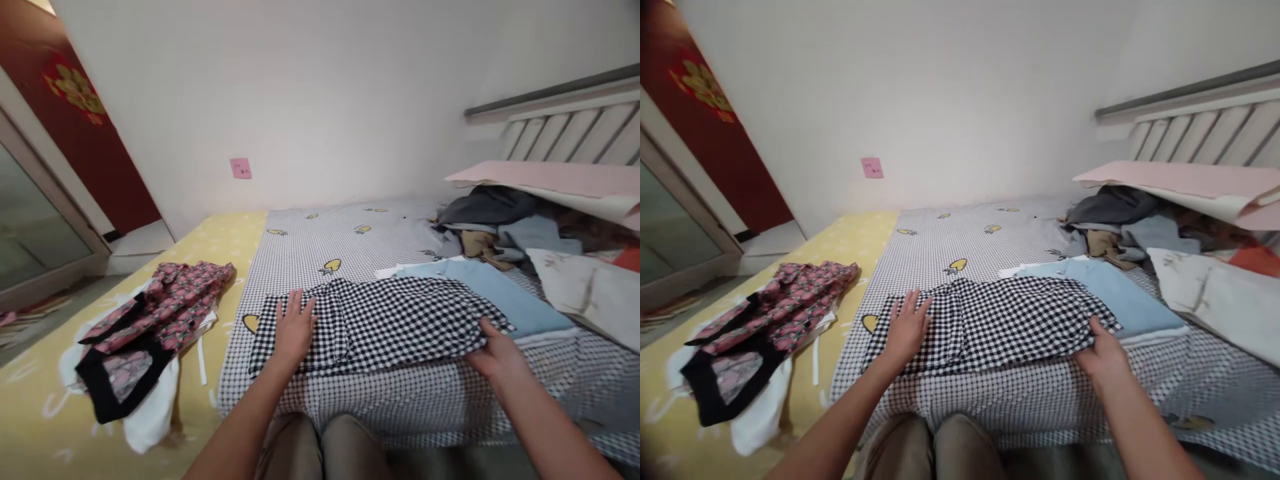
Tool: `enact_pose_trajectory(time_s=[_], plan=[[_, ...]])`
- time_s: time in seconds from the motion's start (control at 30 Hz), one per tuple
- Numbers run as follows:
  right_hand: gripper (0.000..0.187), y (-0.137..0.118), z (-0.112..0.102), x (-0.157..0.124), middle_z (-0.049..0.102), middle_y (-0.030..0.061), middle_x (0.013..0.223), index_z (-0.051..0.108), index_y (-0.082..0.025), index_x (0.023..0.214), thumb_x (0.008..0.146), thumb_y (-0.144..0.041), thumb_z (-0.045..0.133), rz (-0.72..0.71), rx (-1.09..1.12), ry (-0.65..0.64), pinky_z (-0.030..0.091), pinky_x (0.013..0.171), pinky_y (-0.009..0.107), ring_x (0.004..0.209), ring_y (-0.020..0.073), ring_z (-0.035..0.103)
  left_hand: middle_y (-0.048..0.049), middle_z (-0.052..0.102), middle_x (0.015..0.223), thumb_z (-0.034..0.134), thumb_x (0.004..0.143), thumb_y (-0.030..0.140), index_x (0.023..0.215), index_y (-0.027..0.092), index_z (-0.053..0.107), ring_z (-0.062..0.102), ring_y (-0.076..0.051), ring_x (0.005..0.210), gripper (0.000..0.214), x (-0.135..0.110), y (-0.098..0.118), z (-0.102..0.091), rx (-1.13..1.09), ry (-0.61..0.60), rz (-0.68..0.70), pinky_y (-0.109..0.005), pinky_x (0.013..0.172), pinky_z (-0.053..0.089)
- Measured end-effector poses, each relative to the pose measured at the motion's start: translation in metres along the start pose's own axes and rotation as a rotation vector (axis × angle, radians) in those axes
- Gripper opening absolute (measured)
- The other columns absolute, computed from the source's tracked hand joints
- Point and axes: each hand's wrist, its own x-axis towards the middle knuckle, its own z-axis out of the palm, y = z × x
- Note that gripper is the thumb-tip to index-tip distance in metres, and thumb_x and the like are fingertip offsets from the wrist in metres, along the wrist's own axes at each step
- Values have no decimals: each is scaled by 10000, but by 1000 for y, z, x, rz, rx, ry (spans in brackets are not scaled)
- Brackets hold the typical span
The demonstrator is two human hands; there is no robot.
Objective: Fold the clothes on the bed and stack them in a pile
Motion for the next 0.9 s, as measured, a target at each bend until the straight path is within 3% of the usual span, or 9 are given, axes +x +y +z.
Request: enact_pose_trajectory(time_s=[0.1, 0.2, 0.27, 0.37, 0.5, 0.63, 0.7, 0.8, 0.9], plan=[[334, -11, 22, -19, 676, 75, 1327, 657, -265, 1175, 847, -320, 630, -24, -67, 122, 532, 1027, 529, 1243, 260, 623, -84, 280, 1669, 358, 1021, 411, 1514, 301, 439, 146, -298, 1569, 512, 1, 27, 34, -163, -159, 22, -639, 1247, 64], [486, -25, 64, -51, 698, 56, 1297, 637, -264, 1257, 803, -422, 703, -244, -208, -116, 489, 1086, 488, 1218, 254, 630, -109, 276, 1662, 512, 961, 397, 1482, 248, 492, 117, -303, 1573, 542, 0, 39, 59, -424, -217, -52, -623, 1235, -82], [552, -30, 99, -76, 712, 61, 1278, 622, -260, 1309, 806, -476, 699, -299, -305, -331, 468, 1097, 503, 1202, 269, 636, -110, 299, 1655, 596, 909, 406, 1413, 230, 571, 96, -308, 1576, 534, 4, 34, 61, -680, -217, -136, -597, 1223, -147], [520, -17, 151, -117, 656, 49, 1388, 581, -314, 1392, 894, -461, 595, -412, -538, -627, 379, 1148, 562, 1296, 281, 576, -85, 491, 1563, 413, 981, 518, 1371, 277, 590, 351, -285, 1500, 492, 11, 7, 43, -961, -225, -226, -575, 1260, 137], [551, 47, 183, -171, 517, 1, 1542, 457, -436, 1483, 940, -405, 545, -612, -1145, -908, 96, 1189, 699, 1480, 314, 361, -136, 667, 1337, -20, 999, 555, 1458, 285, 420, 687, -201, 1120, 691, -3, -40, 16, -1342, -201, -412, -451, 962, 557], [1047, 102, 174, -201, 138, 77, 1707, 212, -377, 1604, 730, -541, 765, -514, -1456, -1220, 16, 1175, 715, 1558, 389, 98, -136, 720, 1070, 183, 975, 675, 1427, 230, 426, 722, -189, 788, 679, -25, -58, 10, -1452, -219, -552, -377, 732, 603], [1002, 102, 167, -198, 179, 86, 1701, 223, -349, 1607, 763, -550, 723, -436, -1316, -1255, 54, 1207, 660, 1558, 352, 143, -137, 720, 1117, 348, 991, 595, 1475, 230, 373, 729, -199, 854, 607, -25, -52, 12, -1443, -214, -568, -365, 759, 603], [610, 77, 162, -175, 545, 83, 1515, 451, -299, 1516, 943, -504, 480, -339, -952, -1162, 306, 1190, 506, 1414, 257, 471, -138, 663, 1327, 576, 924, 271, 1570, 250, 196, 705, -196, 1064, 750, -15, -37, 12, -1386, -170, -556, -340, 901, 579], [466, 56, 158, -147, 666, 70, 1371, 634, -299, 1350, 992, -449, 376, -545, -987, -871, 342, 1168, 514, 1319, 261, 559, -107, 558, 1489, 590, 776, 22, 1590, 288, 167, 609, -194, 1265, 956, -2, -28, 8, -1247, -105, -519, -331, 1064, 495]])
